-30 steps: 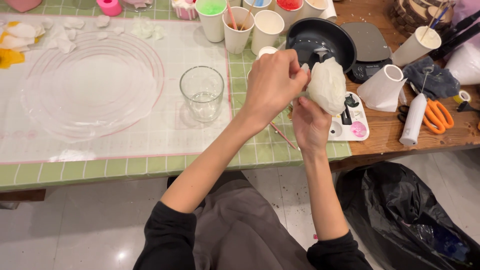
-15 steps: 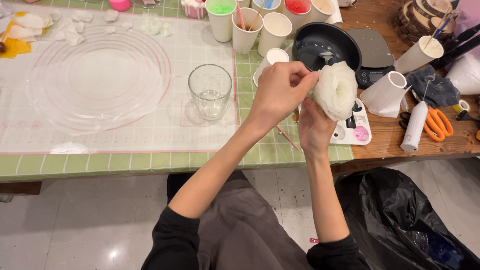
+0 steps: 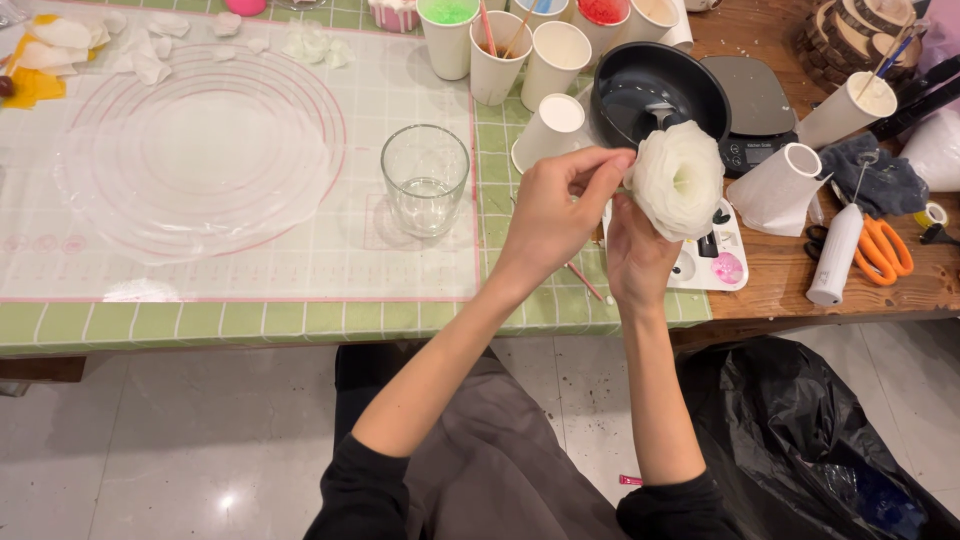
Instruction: The recorder is assembling a decorative flower by attaching individual wax petals to a central stem.
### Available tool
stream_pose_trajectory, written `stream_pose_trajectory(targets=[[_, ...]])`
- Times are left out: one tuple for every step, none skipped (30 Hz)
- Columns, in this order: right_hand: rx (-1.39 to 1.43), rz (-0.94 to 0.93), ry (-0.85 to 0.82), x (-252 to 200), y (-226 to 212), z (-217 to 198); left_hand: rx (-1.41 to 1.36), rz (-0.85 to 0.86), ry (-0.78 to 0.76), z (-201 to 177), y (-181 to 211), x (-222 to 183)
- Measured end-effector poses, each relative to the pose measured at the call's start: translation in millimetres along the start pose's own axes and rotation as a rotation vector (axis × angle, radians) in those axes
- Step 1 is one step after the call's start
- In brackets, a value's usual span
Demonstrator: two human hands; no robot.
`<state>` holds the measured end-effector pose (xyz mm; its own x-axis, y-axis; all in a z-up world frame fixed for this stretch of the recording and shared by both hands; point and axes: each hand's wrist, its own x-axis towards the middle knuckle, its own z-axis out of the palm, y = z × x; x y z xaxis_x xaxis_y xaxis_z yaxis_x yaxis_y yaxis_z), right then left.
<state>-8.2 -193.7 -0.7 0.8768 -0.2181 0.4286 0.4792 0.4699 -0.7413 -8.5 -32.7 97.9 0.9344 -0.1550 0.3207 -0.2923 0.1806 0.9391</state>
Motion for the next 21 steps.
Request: stream_pose_trajectory(targets=[[-0.017,-0.013,-0.018,1.8,-2.8,4.4,-0.055,-0.027,0.000,0.4,0.7,-3.1],[-0.034,-0.026,-0.037,3.6,-5.6,8.7,-0.111,-0.054,0.000,0.8,1.3,-6.1],[-0.034,-0.026,-0.036,4.5,-1.8,2.7,-0.111,-0.055,-0.001,2.9,-9.4,-7.5],[-0.038,-0.023,-0.037,5.3,2.0,-3.4,-0.090,0.021,0.022,5.0,-20.2,-8.9],[-0.042,-0.020,-0.039,6.3,5.9,-9.2,-0.070,0.097,0.045,7.0,-30.9,-10.3],[-0.042,-0.019,-0.039,5.3,11.6,-14.4,-0.070,0.096,0.045,8.7,-27.8,-12.4],[-0.080,-0.003,-0.005,4.5,17.4,-19.5,-0.073,0.108,0.066,10.4,-24.7,-14.6],[-0.119,0.014,0.028,3.7,23.0,-24.6,-0.076,0.121,0.086,12.1,-21.5,-16.7],[-0.119,0.013,0.028,3.1,24.1,-22.8,-0.076,0.121,0.086,12.8,-18.9,-17.2],[-0.204,0.000,0.037,2.5,25.2,-21.0,-0.029,0.109,0.117,13.5,-16.2,-17.7],[-0.288,-0.014,0.047,1.8,26.4,-19.2,0.019,0.097,0.148,14.2,-13.5,-18.3],[-0.288,-0.014,0.047,0.8,25.5,-20.5,0.019,0.098,0.148,13.8,-18.8,-18.0],[-0.346,-0.033,0.012,0.1,24.7,-21.8,-0.028,0.115,0.155,13.3,-24.0,-17.4],[-0.404,-0.051,-0.023,-0.6,23.8,-23.2,-0.075,0.131,0.161,12.9,-29.3,-16.9],[-0.404,-0.052,-0.022,0.3,18.0,-19.2,-0.075,0.131,0.160,9.2,-30.9,-15.7],[-0.440,-0.035,-0.061,1.3,12.1,-15.3,-0.122,0.121,0.147,5.6,-32.7,-14.6],[-0.476,-0.017,-0.099,1.4,6.1,-11.8,-0.169,0.109,0.133,2.3,-34.8,-14.0],[-0.477,-0.016,-0.096,3.6,-0.4,-6.2,-0.170,0.107,0.131,-2.6,-38.1,-11.7],[-0.486,0.020,-0.131,6.3,-7.2,-0.6,-0.158,0.075,0.107,-7.2,-41.3,-9.1],[-0.494,0.056,-0.166,9.0,-14.1,5.1,-0.146,0.044,0.083,-11.8,-44.4,-6.6],[-0.495,0.055,-0.165,10.5,-14.9,4.4,-0.147,0.045,0.082,-15.0,-44.6,-5.5]])
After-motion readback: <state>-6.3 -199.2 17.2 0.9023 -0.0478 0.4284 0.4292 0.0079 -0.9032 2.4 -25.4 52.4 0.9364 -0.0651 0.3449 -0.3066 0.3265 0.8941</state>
